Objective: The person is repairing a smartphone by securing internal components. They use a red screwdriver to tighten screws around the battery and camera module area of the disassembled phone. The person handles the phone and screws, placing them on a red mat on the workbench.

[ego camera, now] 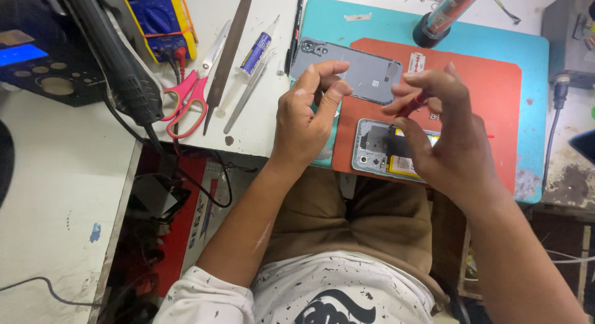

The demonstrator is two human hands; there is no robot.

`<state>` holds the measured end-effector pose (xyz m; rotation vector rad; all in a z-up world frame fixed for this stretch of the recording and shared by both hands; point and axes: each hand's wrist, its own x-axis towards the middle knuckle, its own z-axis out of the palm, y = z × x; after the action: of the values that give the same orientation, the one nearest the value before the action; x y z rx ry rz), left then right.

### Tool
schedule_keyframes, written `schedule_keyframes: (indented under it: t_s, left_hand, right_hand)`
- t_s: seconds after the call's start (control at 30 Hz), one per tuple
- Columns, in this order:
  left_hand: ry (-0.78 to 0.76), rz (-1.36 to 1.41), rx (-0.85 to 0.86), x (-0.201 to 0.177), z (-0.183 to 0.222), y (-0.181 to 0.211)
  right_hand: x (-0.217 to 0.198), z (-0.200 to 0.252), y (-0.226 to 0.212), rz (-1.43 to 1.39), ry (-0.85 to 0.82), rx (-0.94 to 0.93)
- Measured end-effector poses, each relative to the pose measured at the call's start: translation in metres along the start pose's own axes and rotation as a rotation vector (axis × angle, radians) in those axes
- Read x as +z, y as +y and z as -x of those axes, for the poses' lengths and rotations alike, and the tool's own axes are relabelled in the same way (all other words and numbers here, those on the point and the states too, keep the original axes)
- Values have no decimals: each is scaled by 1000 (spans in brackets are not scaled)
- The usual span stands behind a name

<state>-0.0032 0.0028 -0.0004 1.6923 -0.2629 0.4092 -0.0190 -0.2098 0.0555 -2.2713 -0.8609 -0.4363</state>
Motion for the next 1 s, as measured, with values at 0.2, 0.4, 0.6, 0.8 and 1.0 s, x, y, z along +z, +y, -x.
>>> schedule_keyframes:
  t_s: [0.2, 0.4, 0.6, 0.8, 1.0]
  left_hand:
    - [-3, -54, 2, -1, -1, 1]
    - [-3, -62, 23, 4, -3, 3]
    - [-7, -205, 73, 5, -2, 8]
    - [-197, -340, 382, 12, -9, 10]
    - [-515, -507, 568, 60, -35, 7]
  right_hand:
    - [3, 7, 5, -87, 28, 162]
    - [4, 10, 10, -4, 76, 59]
    - [-6, 30, 16, -166, 104, 83]
    - [-8, 131, 3, -364, 584, 306]
    - [18, 211, -24, -339, 569, 461]
